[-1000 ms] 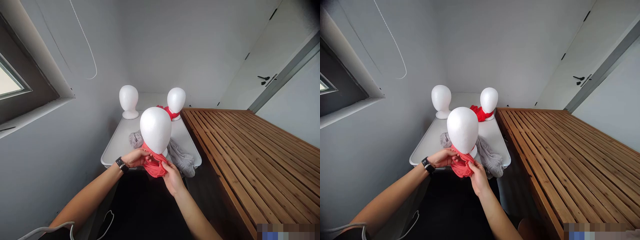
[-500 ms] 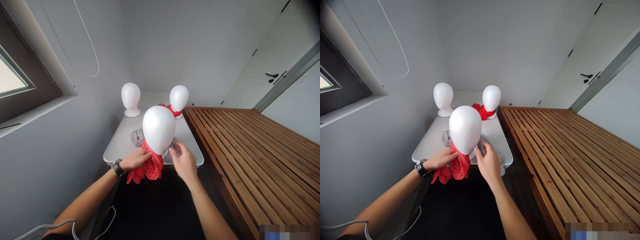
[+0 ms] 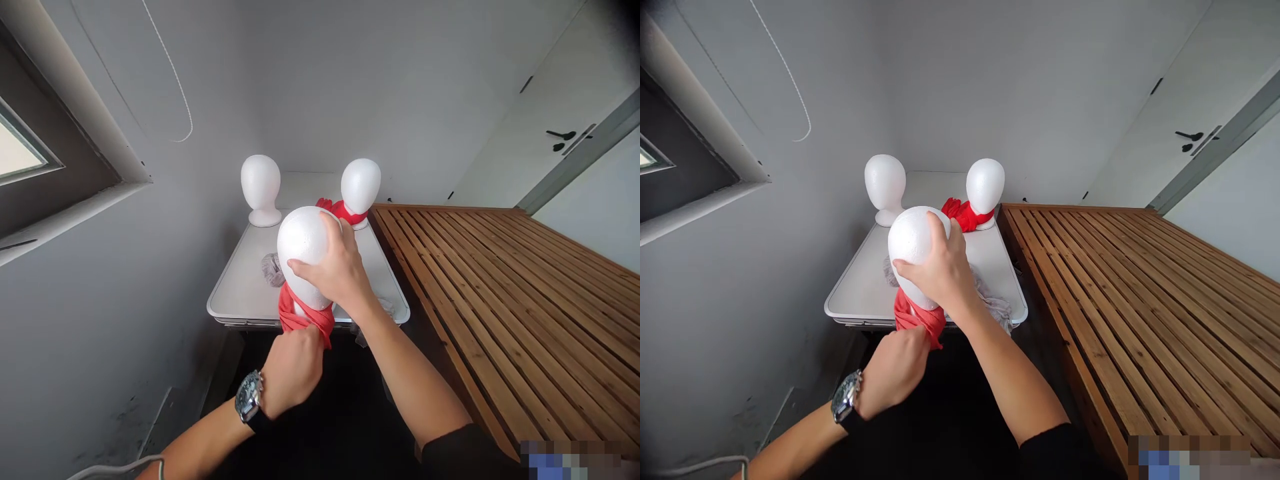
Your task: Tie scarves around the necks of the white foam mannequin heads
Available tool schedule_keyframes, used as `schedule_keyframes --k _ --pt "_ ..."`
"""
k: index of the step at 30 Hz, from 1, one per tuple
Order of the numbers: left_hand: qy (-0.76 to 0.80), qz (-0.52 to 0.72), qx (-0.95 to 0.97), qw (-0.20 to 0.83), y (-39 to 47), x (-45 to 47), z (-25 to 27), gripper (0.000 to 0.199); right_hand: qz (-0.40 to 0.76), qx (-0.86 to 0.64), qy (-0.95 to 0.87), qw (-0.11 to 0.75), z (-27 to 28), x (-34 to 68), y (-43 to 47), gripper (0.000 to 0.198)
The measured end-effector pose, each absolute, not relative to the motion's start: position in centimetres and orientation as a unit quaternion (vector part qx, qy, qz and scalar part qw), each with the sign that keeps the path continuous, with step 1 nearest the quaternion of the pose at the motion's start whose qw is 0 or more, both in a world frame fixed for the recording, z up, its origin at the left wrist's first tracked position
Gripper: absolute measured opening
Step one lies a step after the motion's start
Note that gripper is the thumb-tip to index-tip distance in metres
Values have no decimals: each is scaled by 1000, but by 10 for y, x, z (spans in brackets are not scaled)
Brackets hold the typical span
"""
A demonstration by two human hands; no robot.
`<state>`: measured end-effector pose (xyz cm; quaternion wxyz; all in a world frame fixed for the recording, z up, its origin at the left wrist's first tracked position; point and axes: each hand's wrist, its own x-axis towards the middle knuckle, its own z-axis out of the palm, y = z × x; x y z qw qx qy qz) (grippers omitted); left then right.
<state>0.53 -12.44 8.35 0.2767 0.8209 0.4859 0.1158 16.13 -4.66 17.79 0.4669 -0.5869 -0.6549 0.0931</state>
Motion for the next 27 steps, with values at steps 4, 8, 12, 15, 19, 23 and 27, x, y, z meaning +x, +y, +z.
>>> schedule_keyframes --k 4,8,12,15,19,23,27 --pt "487 63 830 265 -142 48 71 37 71 -579 -656 479 175 156 -47 103" --pt "420 3 864 277 -140 110 58 42 68 -593 -649 472 175 153 -45 105" --pt "388 19 877 282 -131 134 59 43 76 -584 -647 484 173 154 -44 104" --pt "401 5 872 280 -137 99 70 37 79 -586 -647 481 173 156 -44 105" --pt "429 9 861 274 -152 4 93 37 80 -583 -652 479 173 159 -45 104" --pt "505 9 827 248 -133 -83 113 42 72 -587 -656 470 172 159 -46 106" --pt "576 -29 796 185 -91 -123 122 45 67 -594 -654 464 172 159 -46 104"
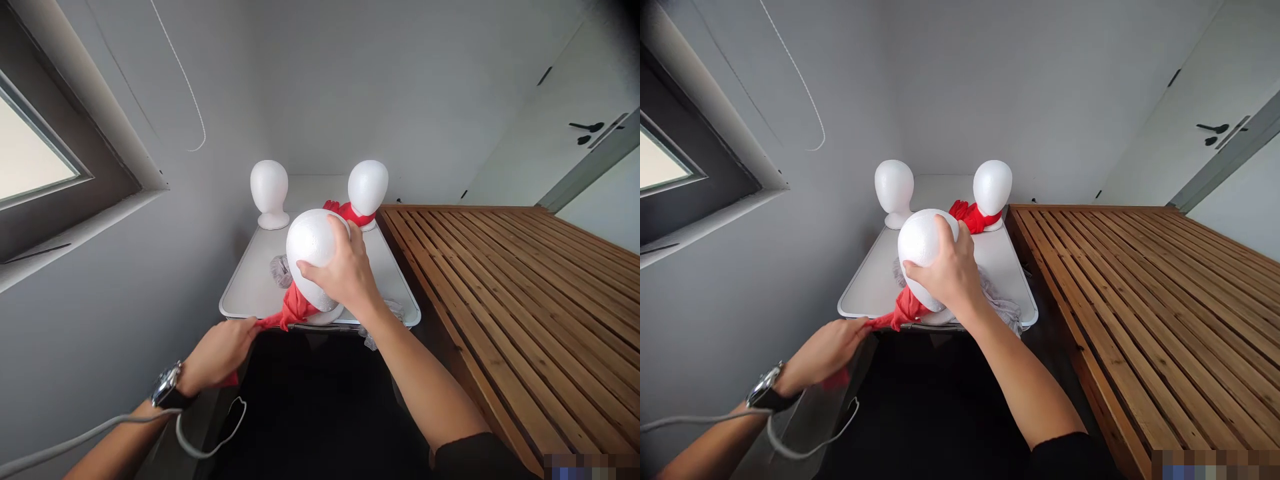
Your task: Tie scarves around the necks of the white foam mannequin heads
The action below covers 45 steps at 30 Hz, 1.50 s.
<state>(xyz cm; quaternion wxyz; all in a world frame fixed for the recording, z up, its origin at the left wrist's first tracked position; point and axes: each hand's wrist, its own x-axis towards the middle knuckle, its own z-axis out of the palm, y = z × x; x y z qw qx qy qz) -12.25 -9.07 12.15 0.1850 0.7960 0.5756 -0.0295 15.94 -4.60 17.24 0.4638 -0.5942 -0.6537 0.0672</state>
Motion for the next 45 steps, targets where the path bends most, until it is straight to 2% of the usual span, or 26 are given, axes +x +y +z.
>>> schedule_keyframes --k 3,11,17,21,25,27,31,33,37,45 --pt "581 -65 798 145 -89 -118 122 43 69 -603 -650 457 174 159 -47 104" --pt "390 -33 898 199 -156 -16 94 38 77 -614 -642 452 178 155 -49 104" --pt "393 62 876 274 -130 55 77 28 66 -600 -650 461 178 155 -50 103" --pt "409 134 820 377 -131 44 77 22 49 -583 -659 473 180 158 -58 99" --pt "408 135 775 463 -132 7 78 16 -29 -565 -646 512 195 192 -59 95" --pt "407 125 761 489 -118 -11 81 22 -82 -579 -623 520 206 226 -51 96" --pt "371 43 721 584 -49 -30 93 49 -150 -616 -571 522 220 300 -20 103" --pt "397 42 737 545 -1 -26 102 50 -150 -635 -556 514 217 326 0 106" --pt "458 55 808 367 96 2 127 39 -111 -670 -555 480 197 346 39 110" --pt "470 58 845 247 225 60 141 38 -49 -696 -544 466 174 340 90 110"
